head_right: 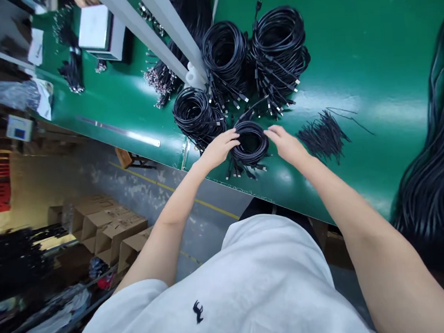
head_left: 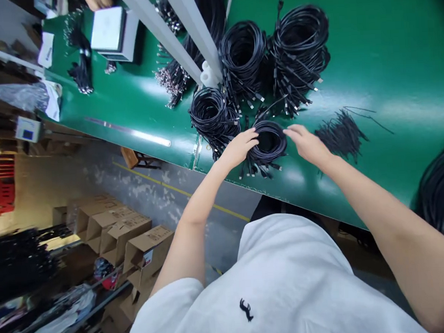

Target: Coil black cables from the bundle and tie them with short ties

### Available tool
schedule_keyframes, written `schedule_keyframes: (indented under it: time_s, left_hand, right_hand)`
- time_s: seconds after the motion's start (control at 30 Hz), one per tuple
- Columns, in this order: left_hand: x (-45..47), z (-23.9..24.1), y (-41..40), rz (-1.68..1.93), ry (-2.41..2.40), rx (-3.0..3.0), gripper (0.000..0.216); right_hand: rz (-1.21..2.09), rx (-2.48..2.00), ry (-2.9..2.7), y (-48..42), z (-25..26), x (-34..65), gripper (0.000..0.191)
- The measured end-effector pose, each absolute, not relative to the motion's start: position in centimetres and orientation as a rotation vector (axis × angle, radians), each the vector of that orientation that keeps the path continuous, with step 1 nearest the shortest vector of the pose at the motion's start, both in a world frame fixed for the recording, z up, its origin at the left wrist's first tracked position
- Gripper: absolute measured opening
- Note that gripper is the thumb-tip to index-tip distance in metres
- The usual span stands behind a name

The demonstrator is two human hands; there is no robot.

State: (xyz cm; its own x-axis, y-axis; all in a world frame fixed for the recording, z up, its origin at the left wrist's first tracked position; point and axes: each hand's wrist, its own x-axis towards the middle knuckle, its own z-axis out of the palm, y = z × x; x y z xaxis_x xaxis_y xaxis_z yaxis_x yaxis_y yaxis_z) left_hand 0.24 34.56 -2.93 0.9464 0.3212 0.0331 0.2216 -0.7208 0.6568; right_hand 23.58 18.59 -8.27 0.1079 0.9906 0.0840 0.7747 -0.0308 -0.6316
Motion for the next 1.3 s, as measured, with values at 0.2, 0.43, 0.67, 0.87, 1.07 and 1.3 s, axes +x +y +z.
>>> schedule_keyframes:
  time_s: [0.2,0.43,0.67,0.87,1.07,1.3]
  left_hand:
    - [-2.5,-5.5,34.3,0.195,0.449,2.385,0.036]
    - [-2.9,-5.5,32.8,0.374,0.622,2.357,0.050]
    - [-4.2,-6.9,25.9,0.869,1.267,1.948,0.041]
    - [-1.2,-7.8,13.8,0.533,1.089,1.871,0.020]
    - [1.9,-9.5,-0.4,0.144,0.881,1.818,0.020]
    - [3.7,-11.1,-13.9,-0.266,0.773,1.821,0.024]
  right_hand:
    - [0.625,-1.953,-1.563,15.8,-11.2,21.0,0.063]
    - [0.767,-2.054,-1.024,2.2,-12.7,18.4,0.031]
    - [1.460,-2.351,-0.552,-14.4,-16.1,12.8,0.015]
    - [1.294,-2.659,0.056,-23.7,-18.9,18.3,0.028]
    - [1.345,-2.483,-0.073,-25.6,-22.4,22.2,0.041]
    - [1.223,-2.504,-0.636,-26.8,-19.9,22.7,0.036]
